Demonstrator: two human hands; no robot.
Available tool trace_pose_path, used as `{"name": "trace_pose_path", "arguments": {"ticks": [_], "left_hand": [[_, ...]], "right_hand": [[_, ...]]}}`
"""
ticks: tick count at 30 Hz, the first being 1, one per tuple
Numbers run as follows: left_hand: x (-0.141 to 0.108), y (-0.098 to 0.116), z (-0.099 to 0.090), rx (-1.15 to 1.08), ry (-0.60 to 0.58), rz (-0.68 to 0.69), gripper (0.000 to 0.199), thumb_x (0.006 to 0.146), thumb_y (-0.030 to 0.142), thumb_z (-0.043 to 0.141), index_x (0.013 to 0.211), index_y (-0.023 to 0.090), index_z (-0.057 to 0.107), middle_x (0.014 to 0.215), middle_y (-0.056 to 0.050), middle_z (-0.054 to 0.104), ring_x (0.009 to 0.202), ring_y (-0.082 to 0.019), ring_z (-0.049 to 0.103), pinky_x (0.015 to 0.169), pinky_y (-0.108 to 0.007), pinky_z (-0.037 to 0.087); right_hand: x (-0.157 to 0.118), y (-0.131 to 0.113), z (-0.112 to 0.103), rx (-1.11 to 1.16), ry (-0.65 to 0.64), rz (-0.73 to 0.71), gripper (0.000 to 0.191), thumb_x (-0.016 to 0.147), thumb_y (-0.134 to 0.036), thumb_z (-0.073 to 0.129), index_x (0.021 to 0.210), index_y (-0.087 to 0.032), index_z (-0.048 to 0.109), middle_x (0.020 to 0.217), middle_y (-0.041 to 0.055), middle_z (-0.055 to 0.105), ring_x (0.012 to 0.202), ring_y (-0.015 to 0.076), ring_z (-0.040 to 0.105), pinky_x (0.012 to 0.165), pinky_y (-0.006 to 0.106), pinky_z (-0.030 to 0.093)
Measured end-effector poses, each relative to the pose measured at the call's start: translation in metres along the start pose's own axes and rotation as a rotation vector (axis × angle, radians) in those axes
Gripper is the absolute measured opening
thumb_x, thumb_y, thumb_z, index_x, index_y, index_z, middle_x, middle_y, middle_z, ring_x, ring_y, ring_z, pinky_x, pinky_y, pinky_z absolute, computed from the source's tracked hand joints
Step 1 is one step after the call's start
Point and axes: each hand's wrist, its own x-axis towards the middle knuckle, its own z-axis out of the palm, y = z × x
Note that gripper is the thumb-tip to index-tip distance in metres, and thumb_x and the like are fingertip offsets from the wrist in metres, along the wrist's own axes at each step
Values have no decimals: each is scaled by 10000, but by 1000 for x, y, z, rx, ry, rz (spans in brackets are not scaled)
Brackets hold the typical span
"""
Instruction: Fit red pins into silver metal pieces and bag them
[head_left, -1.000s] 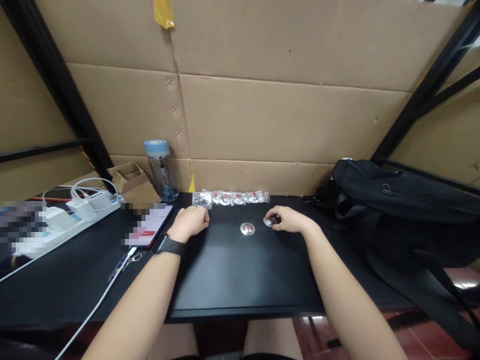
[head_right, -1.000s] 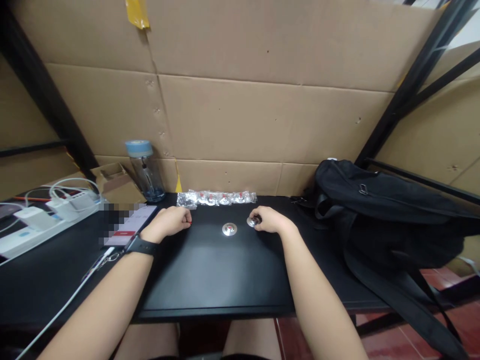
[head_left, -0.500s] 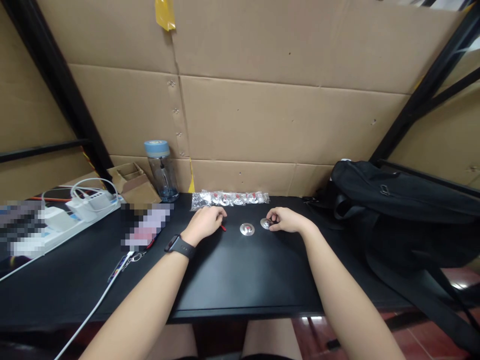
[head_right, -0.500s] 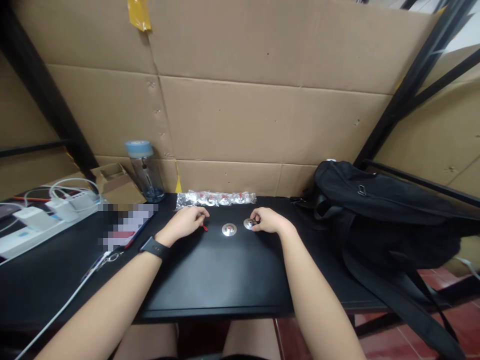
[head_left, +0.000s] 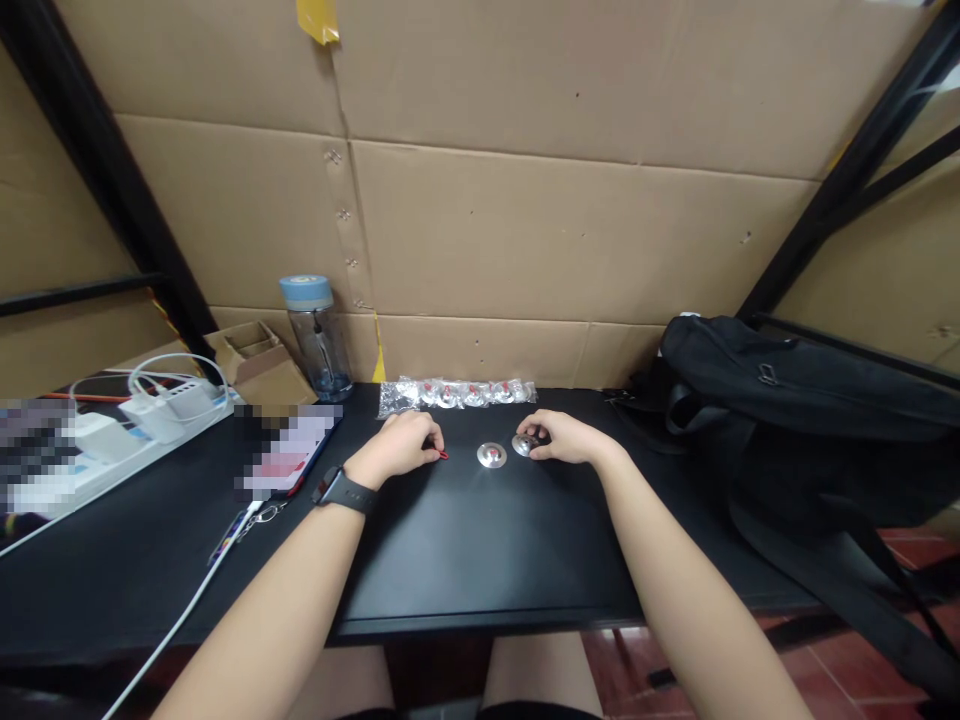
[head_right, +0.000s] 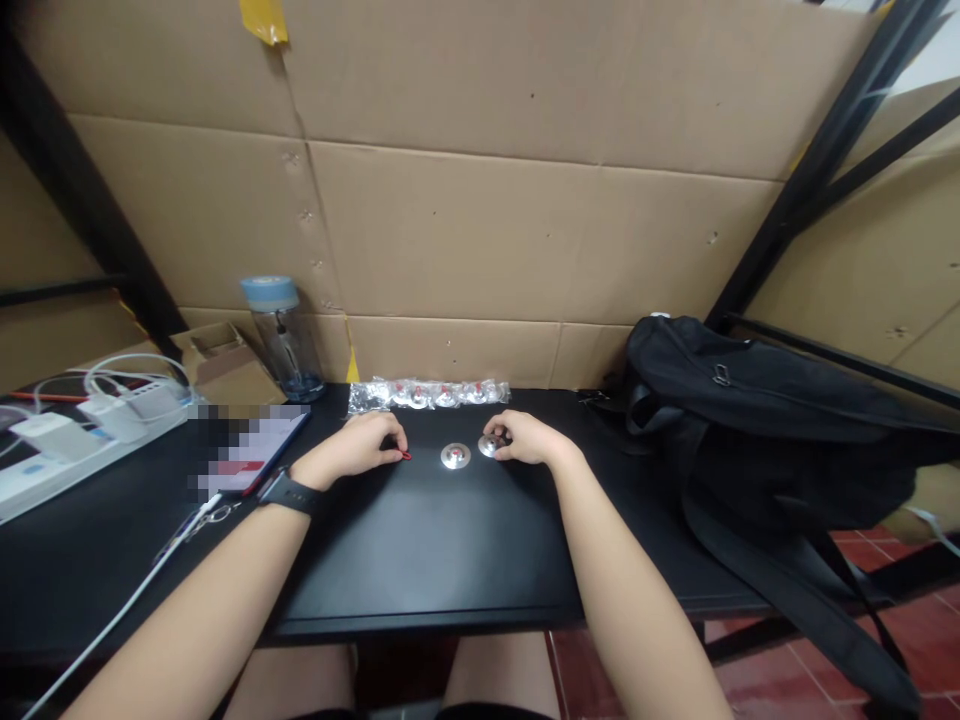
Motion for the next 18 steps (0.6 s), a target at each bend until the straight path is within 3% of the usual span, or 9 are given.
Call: {"name": "trace_pose_path", "arguments": {"ticks": [4,8,13,18], "left_hand": [[0,4,2,-2,-15,2,93,827,237,648,781,265,724,889,-17,737,937,-226,654,852,-318,439],[-1,14,1,-24,34,-3,114,879,241,590,816,251,684,892,-18,732,930,-222,648,855,-319,427],[0,27,-5,-135,106,33,86,900,236,558,867,232,637,906,-4,741,873,-192,663,810,-290,438],[2,30,-7,-152,154,15,62,848,255,635,809,227,675,897,5,753,874,-194,672,856,-309,441]], "right_hand": [[1,-2,1,-47,-16,-3,514,701,-218,775,1203,-173,673,994,66,674,899,202,640,840,306,493],[2,-3,4,-72,3,-33,433,697,-326,806,1090,-174,702,984,66,662,901,207,624,827,302,486],[3,-3,8,-85,10,0,356,704,-342,794,994,-161,694,989,73,645,887,204,617,808,296,486],[-3,-1,0,-65,-5,36,581,629,-329,850,1154,-164,661,1116,94,652,964,223,627,848,309,495]]}}
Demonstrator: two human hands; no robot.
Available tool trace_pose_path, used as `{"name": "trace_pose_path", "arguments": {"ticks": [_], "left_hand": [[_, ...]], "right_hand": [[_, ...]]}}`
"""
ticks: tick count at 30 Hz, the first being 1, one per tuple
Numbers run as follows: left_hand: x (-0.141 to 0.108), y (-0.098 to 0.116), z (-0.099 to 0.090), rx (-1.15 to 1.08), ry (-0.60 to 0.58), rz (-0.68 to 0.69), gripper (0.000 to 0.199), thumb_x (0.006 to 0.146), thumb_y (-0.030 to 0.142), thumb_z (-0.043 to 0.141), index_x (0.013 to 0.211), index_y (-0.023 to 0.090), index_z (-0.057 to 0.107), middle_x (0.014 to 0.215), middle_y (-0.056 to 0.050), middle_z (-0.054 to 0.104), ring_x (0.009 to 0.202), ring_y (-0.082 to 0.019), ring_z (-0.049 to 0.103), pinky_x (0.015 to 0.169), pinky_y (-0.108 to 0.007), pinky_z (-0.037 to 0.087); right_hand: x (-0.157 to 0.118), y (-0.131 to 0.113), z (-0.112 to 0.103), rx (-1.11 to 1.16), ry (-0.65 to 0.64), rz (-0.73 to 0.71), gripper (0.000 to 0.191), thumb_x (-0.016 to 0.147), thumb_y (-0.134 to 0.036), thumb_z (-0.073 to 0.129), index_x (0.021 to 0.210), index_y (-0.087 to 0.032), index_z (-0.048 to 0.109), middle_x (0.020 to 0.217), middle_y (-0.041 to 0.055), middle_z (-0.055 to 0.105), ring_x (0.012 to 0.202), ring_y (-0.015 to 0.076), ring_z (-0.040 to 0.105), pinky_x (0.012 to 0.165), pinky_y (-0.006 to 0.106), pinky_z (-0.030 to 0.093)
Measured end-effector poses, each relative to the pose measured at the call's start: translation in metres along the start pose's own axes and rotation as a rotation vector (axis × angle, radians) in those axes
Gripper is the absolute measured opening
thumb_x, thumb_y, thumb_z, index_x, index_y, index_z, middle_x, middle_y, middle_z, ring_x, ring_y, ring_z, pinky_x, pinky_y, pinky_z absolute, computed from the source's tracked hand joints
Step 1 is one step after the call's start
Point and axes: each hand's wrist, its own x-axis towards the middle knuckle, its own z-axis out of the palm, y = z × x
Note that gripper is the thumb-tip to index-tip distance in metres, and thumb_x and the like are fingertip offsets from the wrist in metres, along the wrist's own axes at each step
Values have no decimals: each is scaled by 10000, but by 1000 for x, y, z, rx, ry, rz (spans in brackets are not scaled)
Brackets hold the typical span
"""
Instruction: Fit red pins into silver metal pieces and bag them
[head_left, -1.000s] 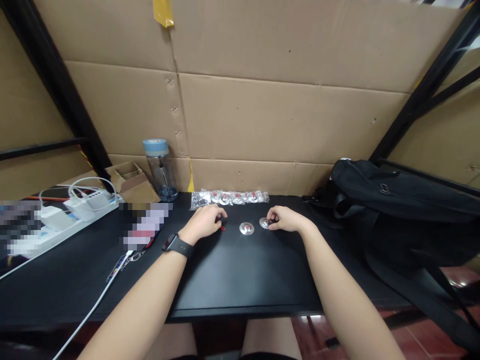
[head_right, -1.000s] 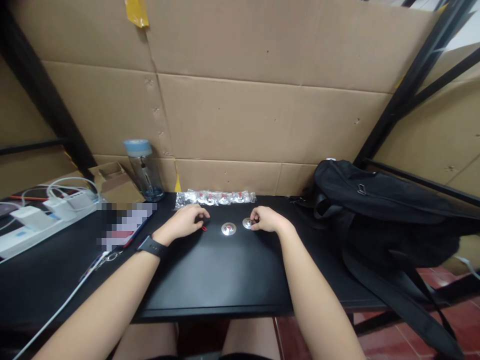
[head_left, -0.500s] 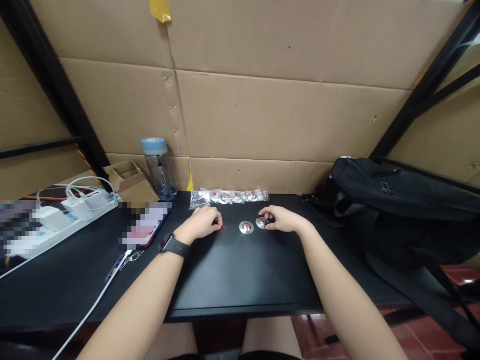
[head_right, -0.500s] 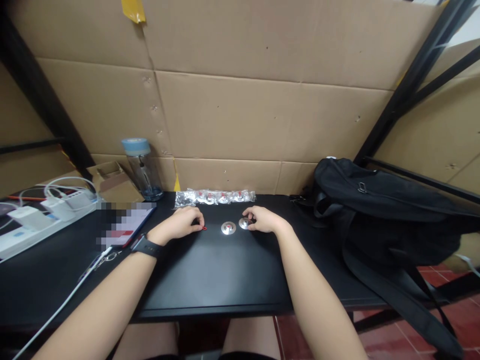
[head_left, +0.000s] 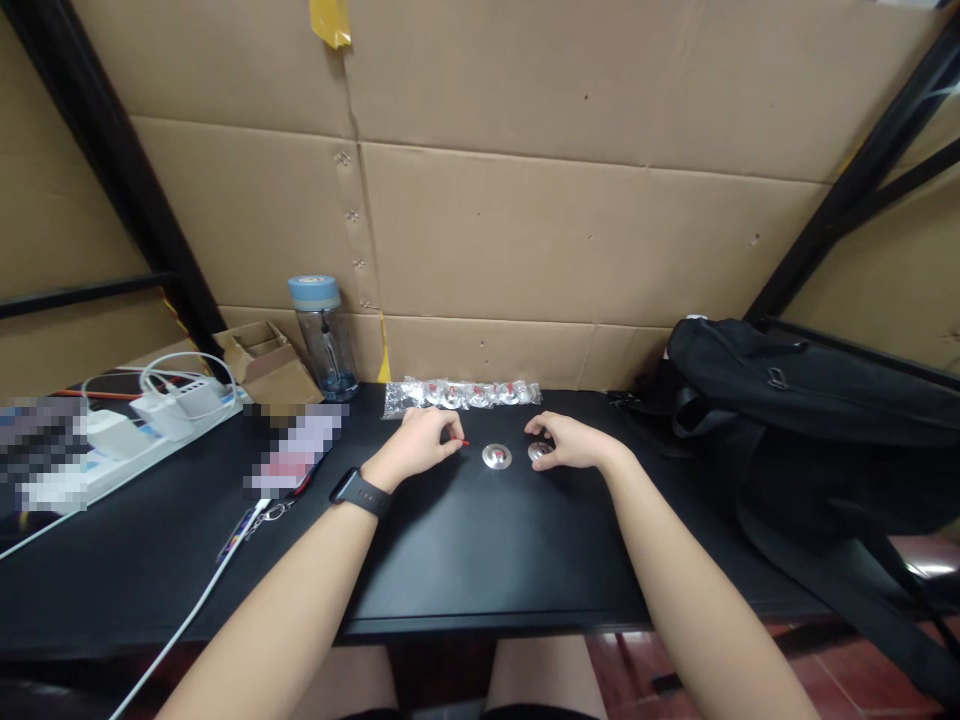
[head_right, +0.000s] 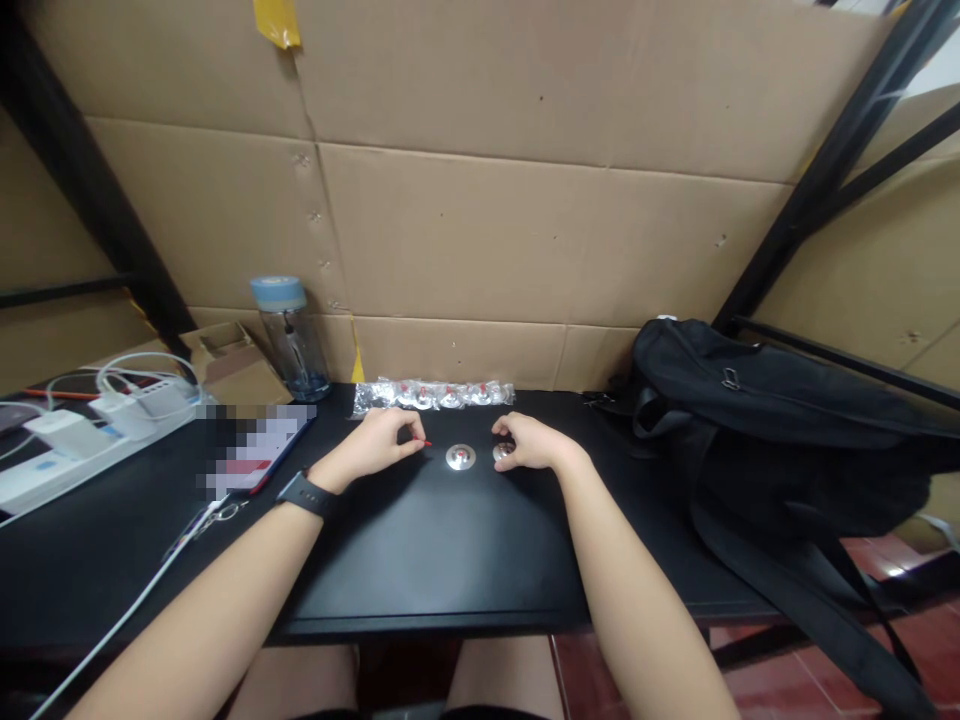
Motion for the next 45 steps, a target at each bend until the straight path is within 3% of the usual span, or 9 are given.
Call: {"name": "trace_pose_path", "arguments": {"ticks": [2,8,15,21,24,30,37,40,45], "left_hand": [[0,-2,1,1,10,-11,57,831,259,663,789,231,688,881,11,760,872,-195,675,895,-327,434],[1,-4,6,-40,25,-25,54,791,211,691,740,228,697,860,22,770,855,-191,688,940,-341,415],[3,-3,13,-116,23,-35,114,836,294,712,944,258,718,908,15,782,919,-195,703,957,-347,406],[5,-3,18,-38,63,-49,128,911,311,621,928,263,738,957,-9,764,962,-211,668,935,-353,388],[5,-2,19,-23,85,-59,137,937,308,591,941,264,721,978,-9,743,987,-214,646,930,-360,372],[4,1,21,16,135,-89,150,941,330,592,926,253,719,1160,-45,642,1165,-257,547,961,-399,335],[5,1,24,20,176,-70,169,946,352,591,907,268,733,1170,-46,610,1171,-262,516,972,-421,331],[5,2,24,12,190,-67,176,945,360,595,908,272,744,1175,-41,608,1171,-263,514,980,-426,335],[5,6,22,-18,213,-80,186,940,372,605,917,279,763,1188,-45,606,1187,-272,506,996,-435,347]], "right_hand": [[-3,1,-5,9,-22,20,608,592,-291,869,1157,-185,669,1105,78,672,955,226,636,832,305,500],[-2,0,-7,30,-49,38,442,619,-236,837,1043,-202,716,953,41,700,875,209,644,762,280,502],[1,0,0,65,-36,10,505,619,-241,832,1104,-178,706,1003,59,677,899,200,647,808,288,516],[-1,-8,-1,52,-3,-1,449,605,-276,843,1021,-180,703,1054,64,652,799,172,646,709,260,516],[-1,-11,-2,10,-3,-39,454,638,-265,812,1072,-197,696,992,42,675,791,173,639,727,266,501],[-3,-11,-3,1,-26,-37,488,607,-215,796,1089,-197,718,1059,58,695,852,197,660,776,273,511],[-5,-16,-3,-11,-34,-20,486,572,-208,797,1053,-180,737,1024,59,717,809,200,670,742,277,518],[-3,-17,-3,-57,34,-50,480,578,-189,782,1056,-174,735,967,58,707,821,208,659,761,288,516],[-1,-29,-5,36,280,-157,469,662,-227,772,1125,-178,718,1036,81,672,864,207,647,801,315,521]]}}
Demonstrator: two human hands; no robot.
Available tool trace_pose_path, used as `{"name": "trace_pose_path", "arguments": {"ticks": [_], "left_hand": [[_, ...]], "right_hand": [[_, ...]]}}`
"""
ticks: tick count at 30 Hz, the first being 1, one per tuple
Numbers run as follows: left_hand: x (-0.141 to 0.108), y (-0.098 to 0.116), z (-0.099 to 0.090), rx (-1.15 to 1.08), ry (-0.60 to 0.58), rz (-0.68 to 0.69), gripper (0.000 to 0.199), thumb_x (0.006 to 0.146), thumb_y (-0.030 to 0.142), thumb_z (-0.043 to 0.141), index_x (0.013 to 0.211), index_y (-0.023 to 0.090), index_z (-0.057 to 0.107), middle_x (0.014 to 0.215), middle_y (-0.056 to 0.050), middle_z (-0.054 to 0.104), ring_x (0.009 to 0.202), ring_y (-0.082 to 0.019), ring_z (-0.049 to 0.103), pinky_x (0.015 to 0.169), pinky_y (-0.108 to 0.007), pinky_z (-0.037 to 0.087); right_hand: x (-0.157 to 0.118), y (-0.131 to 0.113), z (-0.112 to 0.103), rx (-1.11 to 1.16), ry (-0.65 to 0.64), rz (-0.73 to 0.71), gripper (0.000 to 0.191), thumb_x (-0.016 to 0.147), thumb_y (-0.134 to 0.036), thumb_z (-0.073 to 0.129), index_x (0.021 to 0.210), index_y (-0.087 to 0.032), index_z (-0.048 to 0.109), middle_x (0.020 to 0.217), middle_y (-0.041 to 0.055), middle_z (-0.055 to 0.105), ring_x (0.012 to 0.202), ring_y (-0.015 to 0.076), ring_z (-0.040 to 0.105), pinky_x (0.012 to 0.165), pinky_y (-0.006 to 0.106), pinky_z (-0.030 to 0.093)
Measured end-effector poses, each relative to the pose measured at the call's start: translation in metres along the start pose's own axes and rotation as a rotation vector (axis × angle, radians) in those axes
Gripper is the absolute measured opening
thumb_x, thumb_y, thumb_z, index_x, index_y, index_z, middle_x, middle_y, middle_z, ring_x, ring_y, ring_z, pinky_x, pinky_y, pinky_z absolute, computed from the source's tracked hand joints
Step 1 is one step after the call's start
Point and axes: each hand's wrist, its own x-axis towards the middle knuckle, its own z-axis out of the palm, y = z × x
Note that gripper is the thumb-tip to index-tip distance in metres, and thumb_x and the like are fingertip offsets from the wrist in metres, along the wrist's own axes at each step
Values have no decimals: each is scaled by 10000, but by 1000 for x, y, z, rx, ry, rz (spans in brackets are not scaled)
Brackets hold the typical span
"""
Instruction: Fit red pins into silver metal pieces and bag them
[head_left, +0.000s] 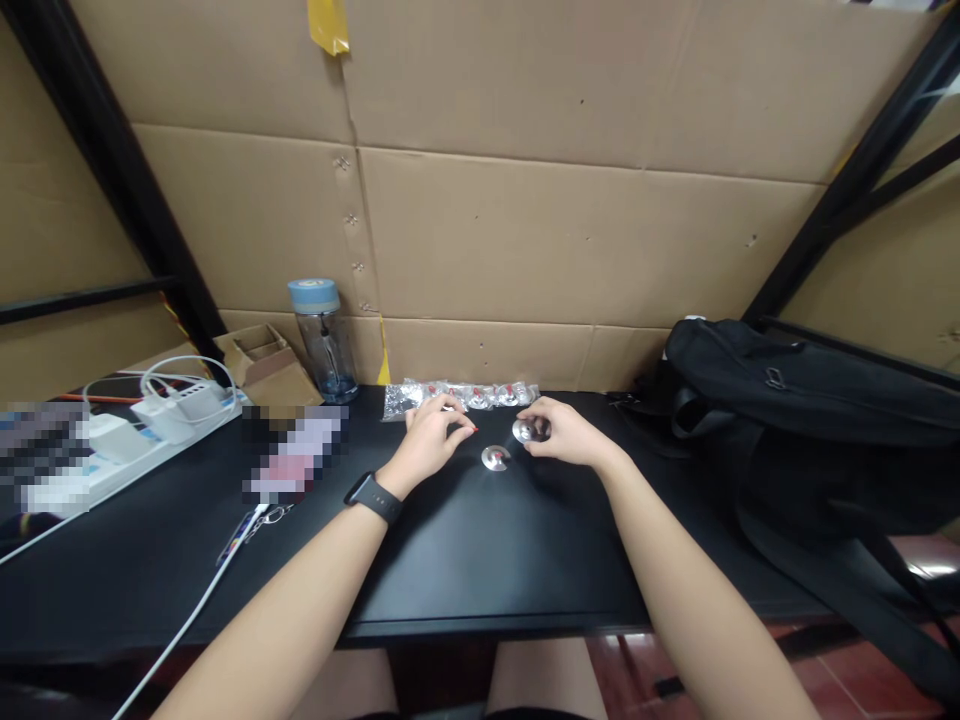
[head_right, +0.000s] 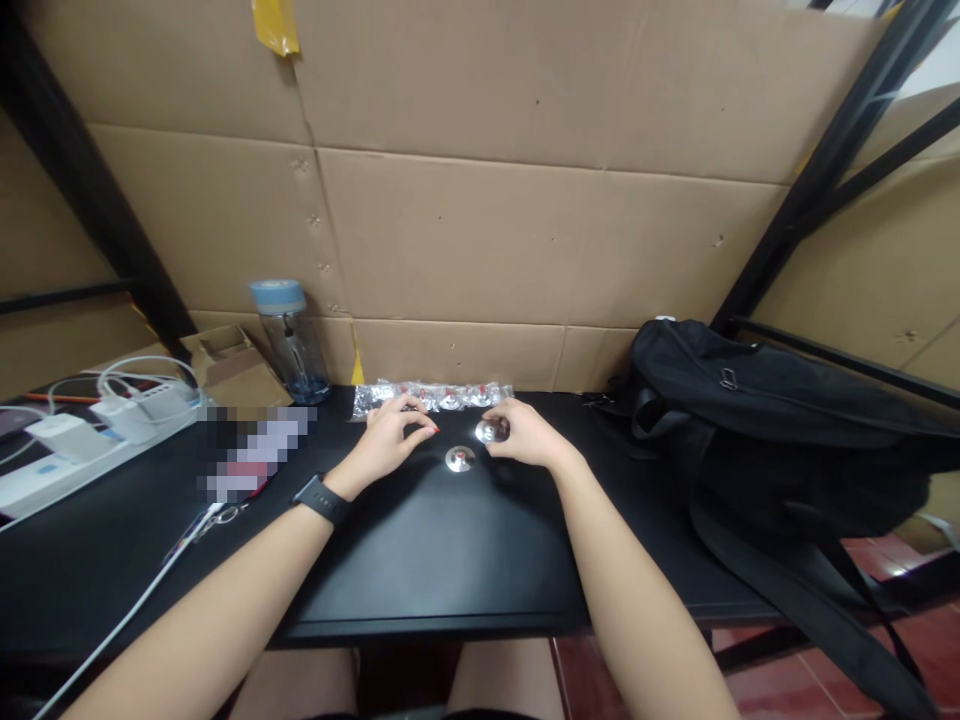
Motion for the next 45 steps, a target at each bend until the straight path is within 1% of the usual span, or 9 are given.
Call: {"name": "trace_pose_path", "arguments": {"ticks": [4,8,12,16,23,32,36,42,45], "left_hand": [[0,6,-1,-59,51,-5,168,925,370,630,901,278,769,1162,-42,616,1176,-265,522,1014,-443,356],[-1,12,0,-130,103,18,132,901,342,662,861,274,768,1111,-34,617,1138,-246,547,1023,-432,383],[-1,13,2,-179,144,43,97,878,282,676,828,258,756,1086,-32,609,1115,-231,559,1016,-409,417],[-2,16,1,-136,150,57,82,862,259,682,817,255,750,1095,-34,608,1140,-245,545,1019,-432,407],[-5,20,-3,-2,193,117,86,853,237,675,807,253,747,1132,-47,607,1168,-270,516,1017,-487,358],[-8,29,-7,176,232,215,124,879,230,638,825,246,749,1199,-77,612,1207,-309,477,973,-508,340],[-8,29,-8,174,234,211,94,851,238,673,805,245,754,1202,-70,611,1205,-310,474,978,-505,334],[-8,30,-8,73,246,178,53,817,293,726,775,277,756,1153,-43,619,1187,-292,490,981,-475,328],[-7,31,-10,29,239,162,46,831,286,698,804,267,730,1139,-34,625,1179,-274,507,983,-449,333]], "right_hand": [[3,-24,10,243,122,-86,451,749,-305,768,1183,-218,681,1124,78,667,929,205,660,801,315,539],[7,-42,31,403,194,-155,499,764,-286,775,1244,-237,648,1191,82,664,1014,220,671,849,342,556],[9,-47,46,458,225,-201,504,773,-266,782,1259,-237,650,1212,93,666,1012,222,682,832,347,569],[9,-46,48,469,230,-178,508,759,-265,808,1245,-231,664,1200,95,679,1000,219,693,817,334,575],[9,-47,49,488,200,-137,503,747,-273,822,1227,-231,676,1189,87,708,1004,230,703,832,345,580],[11,-44,51,801,109,12,615,625,-287,893,1179,-174,651,1124,115,723,931,234,737,846,371,610],[9,-42,47,765,19,42,333,753,-379,799,965,-141,704,881,84,751,804,216,739,755,335,603],[8,-41,48,767,-14,5,279,860,-403,694,949,-140,727,866,68,750,791,200,720,731,297,565],[8,-40,47,666,-10,1,216,877,-351,666,935,-149,712,782,41,728,672,166,684,632,262,531]]}}
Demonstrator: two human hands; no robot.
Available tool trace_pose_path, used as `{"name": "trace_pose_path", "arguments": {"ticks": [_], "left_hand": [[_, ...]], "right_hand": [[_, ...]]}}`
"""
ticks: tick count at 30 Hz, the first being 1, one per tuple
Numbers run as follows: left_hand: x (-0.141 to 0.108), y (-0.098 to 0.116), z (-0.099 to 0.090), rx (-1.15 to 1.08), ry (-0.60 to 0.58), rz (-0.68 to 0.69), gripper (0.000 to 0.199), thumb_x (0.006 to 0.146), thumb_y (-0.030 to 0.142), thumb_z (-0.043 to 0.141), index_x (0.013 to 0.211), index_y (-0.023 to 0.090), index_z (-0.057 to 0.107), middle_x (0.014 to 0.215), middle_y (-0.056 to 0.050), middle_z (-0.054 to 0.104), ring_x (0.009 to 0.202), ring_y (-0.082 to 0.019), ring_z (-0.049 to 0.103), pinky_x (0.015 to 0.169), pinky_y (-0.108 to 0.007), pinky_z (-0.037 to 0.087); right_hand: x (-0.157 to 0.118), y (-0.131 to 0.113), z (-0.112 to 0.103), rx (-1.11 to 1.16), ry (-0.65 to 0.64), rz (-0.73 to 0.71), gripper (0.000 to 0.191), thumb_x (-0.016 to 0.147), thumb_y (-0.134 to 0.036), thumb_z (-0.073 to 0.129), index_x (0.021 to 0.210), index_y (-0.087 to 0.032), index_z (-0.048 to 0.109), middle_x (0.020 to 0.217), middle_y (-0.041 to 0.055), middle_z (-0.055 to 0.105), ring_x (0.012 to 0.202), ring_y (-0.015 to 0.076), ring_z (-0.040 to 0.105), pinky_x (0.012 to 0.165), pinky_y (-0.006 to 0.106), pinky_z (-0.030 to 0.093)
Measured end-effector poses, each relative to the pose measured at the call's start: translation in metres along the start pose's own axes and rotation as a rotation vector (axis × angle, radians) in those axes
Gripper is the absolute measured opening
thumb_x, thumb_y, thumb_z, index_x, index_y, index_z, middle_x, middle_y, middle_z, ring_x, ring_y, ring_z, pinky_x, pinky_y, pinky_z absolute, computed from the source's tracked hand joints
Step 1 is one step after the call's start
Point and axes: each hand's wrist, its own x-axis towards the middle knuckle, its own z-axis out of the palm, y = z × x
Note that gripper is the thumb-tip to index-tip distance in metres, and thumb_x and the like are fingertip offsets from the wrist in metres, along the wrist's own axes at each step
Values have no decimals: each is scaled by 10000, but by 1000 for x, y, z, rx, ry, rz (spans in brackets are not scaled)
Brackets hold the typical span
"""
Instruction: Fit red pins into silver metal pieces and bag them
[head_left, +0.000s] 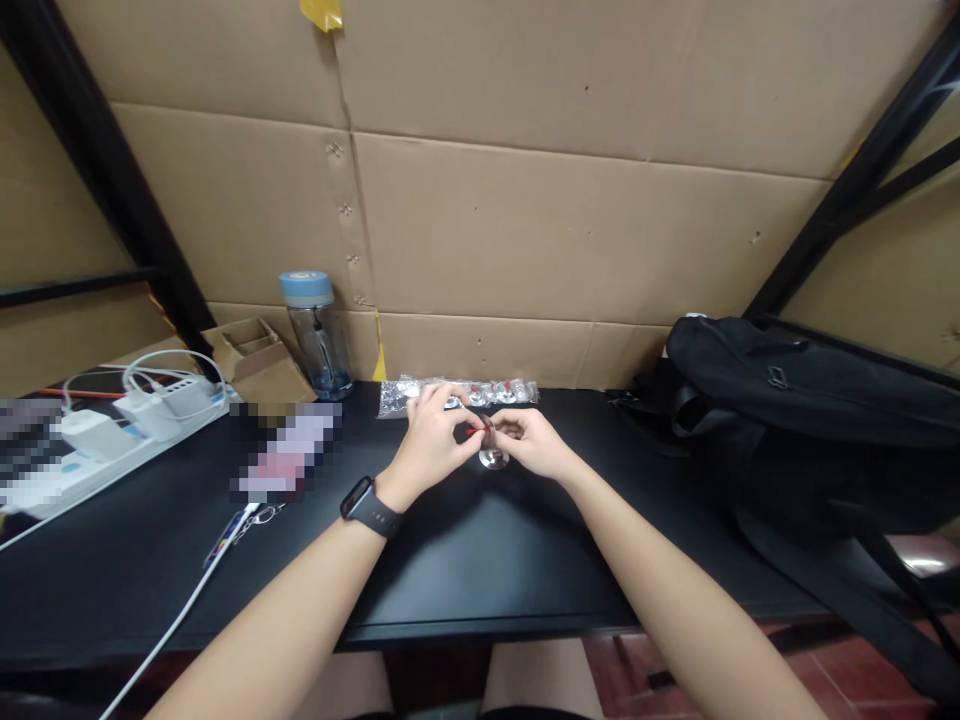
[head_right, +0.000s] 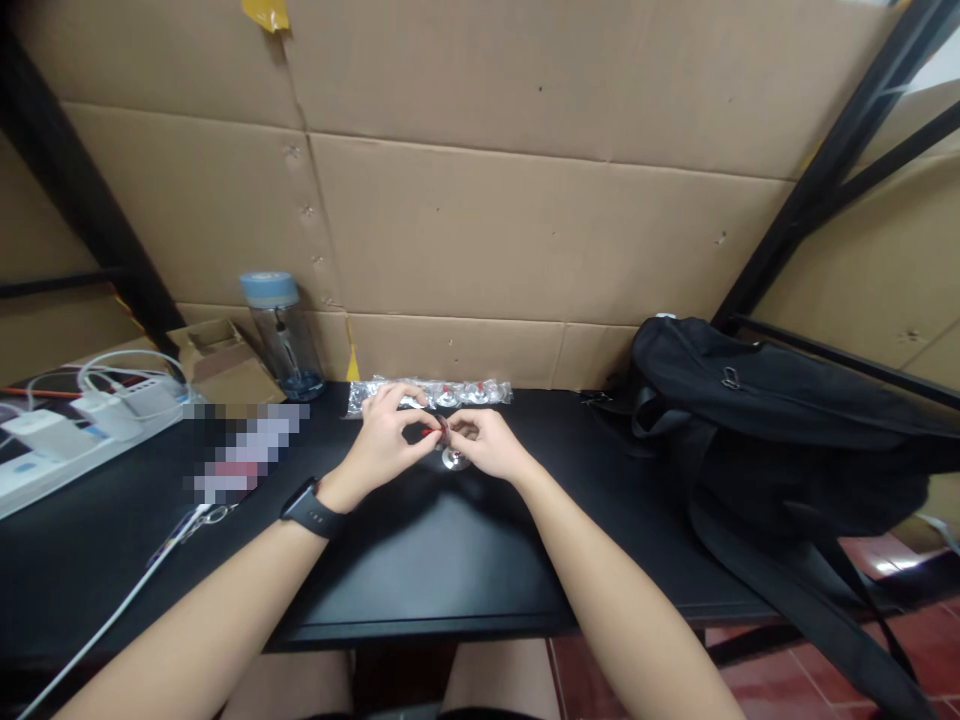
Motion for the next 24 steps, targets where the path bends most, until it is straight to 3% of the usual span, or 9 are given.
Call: {"name": "trace_pose_path", "arguments": {"ticks": [3,7,10,15,17,21,24], "left_hand": [[0,1,-1,-65,-53,-57,90,895,288,600,910,247,679,1125,-33,647,1131,-242,554,957,-411,358],[-2,-2,4,-84,-243,-71,147,888,361,599,966,259,671,1079,-16,688,1077,-240,587,916,-400,360],[-5,-5,13,-72,-350,-57,141,860,358,620,922,265,706,1054,-12,702,1081,-248,581,911,-401,355],[-6,-11,19,-44,-323,-59,164,854,389,646,828,279,765,1077,-26,680,1104,-258,544,921,-413,351],[-5,-14,18,-9,-299,-68,163,850,388,659,805,283,776,1023,-33,670,1078,-259,536,914,-418,349],[-5,-20,14,59,-294,-75,146,866,329,643,807,274,764,922,-34,678,1019,-257,551,924,-430,331],[-6,-20,11,76,-313,-61,170,899,284,583,840,258,740,864,-35,709,969,-248,581,934,-433,310]], "right_hand": [[-1,-2,-3,-222,1,-65,106,872,-246,638,868,-165,707,725,15,692,607,134,632,600,242,489],[-1,-6,-7,-430,32,-254,67,807,-139,664,787,-179,714,882,32,670,773,145,623,710,257,481],[0,-7,-9,-480,83,-295,84,799,-123,665,784,-186,717,969,44,631,877,166,609,785,280,478],[0,-5,-11,-502,57,-240,80,830,-151,654,796,-193,713,960,47,624,872,171,603,792,287,475],[-2,-3,-12,-517,-12,-184,69,817,-182,691,876,-198,723,919,38,638,816,164,599,754,277,471],[-4,5,-16,-585,-163,-103,256,733,-190,782,985,-216,745,849,15,654,741,147,591,693,246,449],[-3,11,-16,-598,-169,-76,152,781,-145,714,911,-210,757,797,12,674,696,132,598,662,230,435]]}}
